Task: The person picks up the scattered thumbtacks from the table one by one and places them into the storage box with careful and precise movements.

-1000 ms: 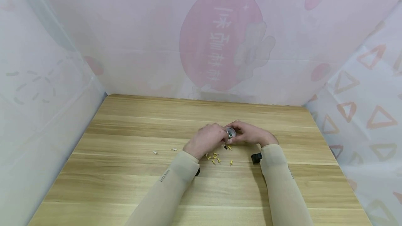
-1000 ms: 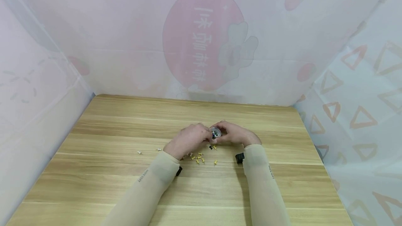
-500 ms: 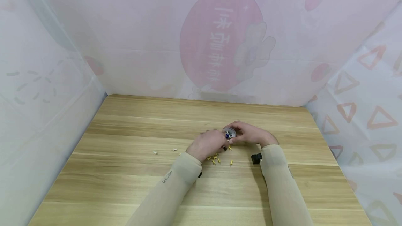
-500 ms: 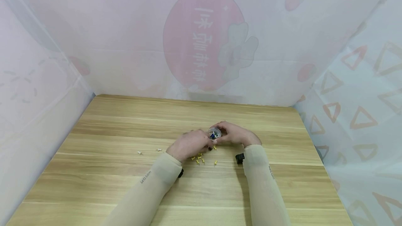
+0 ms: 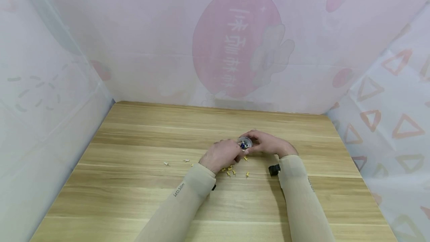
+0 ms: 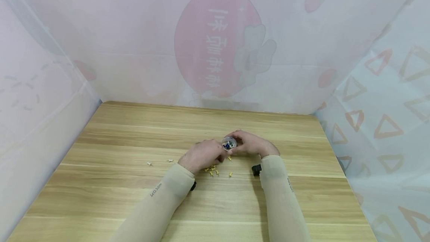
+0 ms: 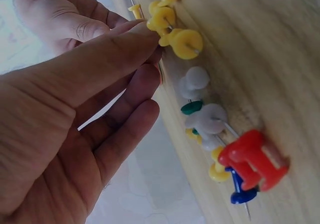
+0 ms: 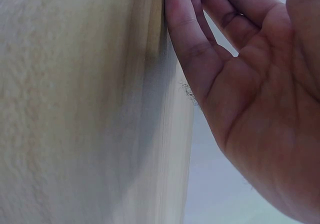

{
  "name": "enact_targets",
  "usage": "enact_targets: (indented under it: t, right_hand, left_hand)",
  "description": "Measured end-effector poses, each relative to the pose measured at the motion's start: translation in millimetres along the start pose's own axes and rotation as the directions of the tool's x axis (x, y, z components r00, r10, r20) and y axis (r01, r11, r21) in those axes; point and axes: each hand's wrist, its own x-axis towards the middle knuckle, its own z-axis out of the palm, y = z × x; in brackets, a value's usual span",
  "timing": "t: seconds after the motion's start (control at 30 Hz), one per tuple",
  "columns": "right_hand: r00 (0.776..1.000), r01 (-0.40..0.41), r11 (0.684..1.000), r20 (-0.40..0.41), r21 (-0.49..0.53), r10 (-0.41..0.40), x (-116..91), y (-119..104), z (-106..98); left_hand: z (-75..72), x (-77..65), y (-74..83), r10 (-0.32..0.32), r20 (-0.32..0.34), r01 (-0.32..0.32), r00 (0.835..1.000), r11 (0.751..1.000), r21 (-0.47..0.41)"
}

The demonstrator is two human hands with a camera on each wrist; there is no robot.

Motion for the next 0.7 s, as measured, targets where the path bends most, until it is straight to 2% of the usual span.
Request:
enact_targets:
  t: [0.13, 0.27, 0.47, 0.7]
  right_hand:
    - [1.000, 0.001, 1.000, 0.003, -0.003, -0.001, 0, 0, 0]
    - [1.000, 0.000, 1.000, 0.001, -0.027, 0.000, 0, 1, 0]
    - [1.000, -0.010, 1.000, 0.000, -0.017, 0.010, 0, 1, 0]
    - [1.000, -0.012, 1.000, -0.002, -0.026, 0.012, -1, 2, -1]
  left_hand:
    - [-1.3, 0.1, -1.7, -0.015, 0.024, 0.014, 1.000, 1.000, 0.025]
    - [-7.3, -1.2, -3.8, -0.022, 0.011, 0.022, 1.000, 1.000, 0.012]
    - [-13.8, -0.3, -8.8, -0.026, -0.071, 0.023, 0.997, 0.999, -0.041]
    - [-13.1, 7.2, -10.0, 0.008, -0.169, 0.000, 0.986, 0.999, 0.048]
